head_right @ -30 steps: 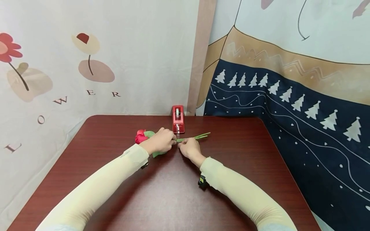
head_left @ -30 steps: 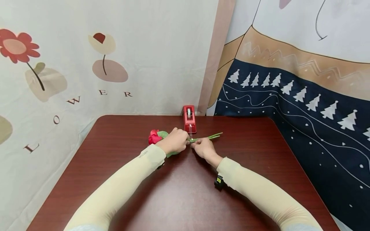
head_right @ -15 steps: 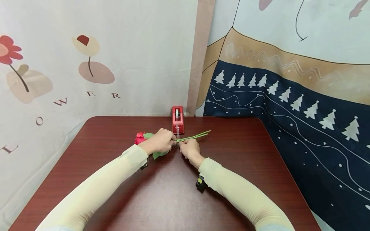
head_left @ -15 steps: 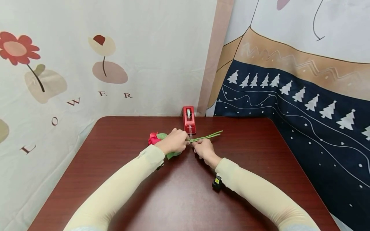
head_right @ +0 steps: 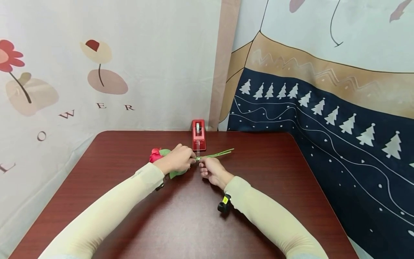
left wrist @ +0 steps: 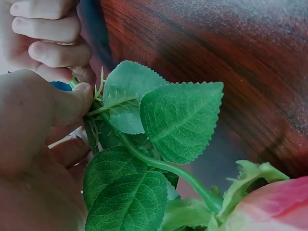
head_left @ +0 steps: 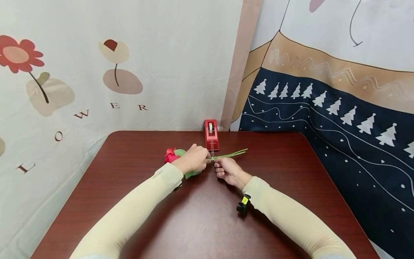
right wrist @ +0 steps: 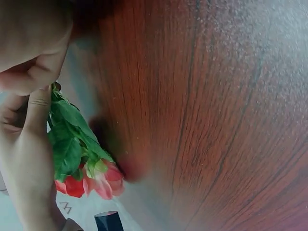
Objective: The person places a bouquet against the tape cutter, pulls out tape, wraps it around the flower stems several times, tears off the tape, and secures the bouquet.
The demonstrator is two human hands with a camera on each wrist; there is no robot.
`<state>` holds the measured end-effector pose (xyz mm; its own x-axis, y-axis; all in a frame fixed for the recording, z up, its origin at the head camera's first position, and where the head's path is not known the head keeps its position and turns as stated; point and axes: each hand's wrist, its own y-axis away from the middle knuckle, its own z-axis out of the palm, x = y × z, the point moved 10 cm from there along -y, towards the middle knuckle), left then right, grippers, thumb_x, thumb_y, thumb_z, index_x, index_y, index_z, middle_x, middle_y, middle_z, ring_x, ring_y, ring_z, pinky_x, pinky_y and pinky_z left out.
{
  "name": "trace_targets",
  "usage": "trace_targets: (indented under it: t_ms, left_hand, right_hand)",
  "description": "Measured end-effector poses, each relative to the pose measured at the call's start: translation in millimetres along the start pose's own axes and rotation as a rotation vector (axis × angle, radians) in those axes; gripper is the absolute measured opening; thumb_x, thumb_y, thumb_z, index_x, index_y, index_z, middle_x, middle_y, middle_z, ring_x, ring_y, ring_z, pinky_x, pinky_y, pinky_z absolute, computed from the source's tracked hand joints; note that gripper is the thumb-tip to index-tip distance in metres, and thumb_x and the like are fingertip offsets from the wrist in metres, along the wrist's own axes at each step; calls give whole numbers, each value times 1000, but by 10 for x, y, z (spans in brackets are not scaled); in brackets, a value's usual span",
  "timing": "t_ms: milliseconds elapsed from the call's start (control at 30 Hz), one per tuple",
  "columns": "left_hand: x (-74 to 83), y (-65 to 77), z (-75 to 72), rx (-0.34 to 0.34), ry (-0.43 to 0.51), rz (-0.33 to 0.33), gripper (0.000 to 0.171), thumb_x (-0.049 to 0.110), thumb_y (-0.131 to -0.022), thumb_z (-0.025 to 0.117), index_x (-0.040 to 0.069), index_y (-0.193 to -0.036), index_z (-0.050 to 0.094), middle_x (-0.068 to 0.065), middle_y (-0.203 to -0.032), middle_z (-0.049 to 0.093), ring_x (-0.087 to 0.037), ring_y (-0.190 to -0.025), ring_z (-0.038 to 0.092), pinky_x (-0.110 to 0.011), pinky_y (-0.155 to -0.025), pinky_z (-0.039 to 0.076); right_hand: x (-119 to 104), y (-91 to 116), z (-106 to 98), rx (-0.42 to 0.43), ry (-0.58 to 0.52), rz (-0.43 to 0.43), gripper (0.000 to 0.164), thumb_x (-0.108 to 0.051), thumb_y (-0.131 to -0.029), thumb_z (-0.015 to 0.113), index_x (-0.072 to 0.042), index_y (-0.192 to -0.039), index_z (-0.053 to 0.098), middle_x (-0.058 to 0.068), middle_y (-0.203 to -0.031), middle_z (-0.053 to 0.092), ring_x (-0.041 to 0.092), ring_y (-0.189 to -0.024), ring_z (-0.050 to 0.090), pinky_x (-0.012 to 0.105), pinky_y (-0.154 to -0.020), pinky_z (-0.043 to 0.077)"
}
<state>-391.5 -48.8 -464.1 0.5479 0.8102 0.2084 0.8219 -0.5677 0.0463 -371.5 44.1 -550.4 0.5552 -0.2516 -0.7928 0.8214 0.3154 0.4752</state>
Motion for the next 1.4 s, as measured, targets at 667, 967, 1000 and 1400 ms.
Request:
trace_targets:
  t_ms: [667, 967, 1000, 1400]
  left_hand:
    - [19, 12, -105, 102, -180, 96, 11, 20, -104, 77, 17, -96, 85, -3, -94, 80, -28, -98, 71, -45, -92, 45]
    - [82, 28, -105, 129, -286, 151, 14, 21, -104, 77, 15, -93, 83, -5, -95, 78, -28, -97, 67, -43, -89, 43]
    - [88, 29, -97, 130, -298, 154, 14, 21, -104, 77, 16, -93, 83, -5, -95, 78, -27, -97, 67, -43, -89, 43]
    - [163, 69, -124, 162, -327, 171, 11, 20, -102, 79, 15, -94, 84, -4, -95, 78, -27, -97, 66, -43, -90, 43]
  right_hand:
    - [-530, 212, 5, -85, 657, -177, 31, -18, -111, 58, 1, -127, 76, -2, -69, 57, 8, -51, 42, 23, -49, 39]
    - [-1127, 175, 221, 35, 1482, -598, 24, -22, -107, 69, -7, -118, 85, 9, -108, 81, 22, -94, 66, 38, -87, 58]
    - [-1105, 139, 235, 2, 1516, -593, 25, -22, -107, 70, -7, -120, 84, 9, -112, 82, 22, -95, 67, 38, -90, 59]
    - [-802, -146, 166, -336, 1451, -309, 29, -26, -114, 59, -9, -119, 83, 5, -96, 82, 16, -84, 72, 30, -85, 59]
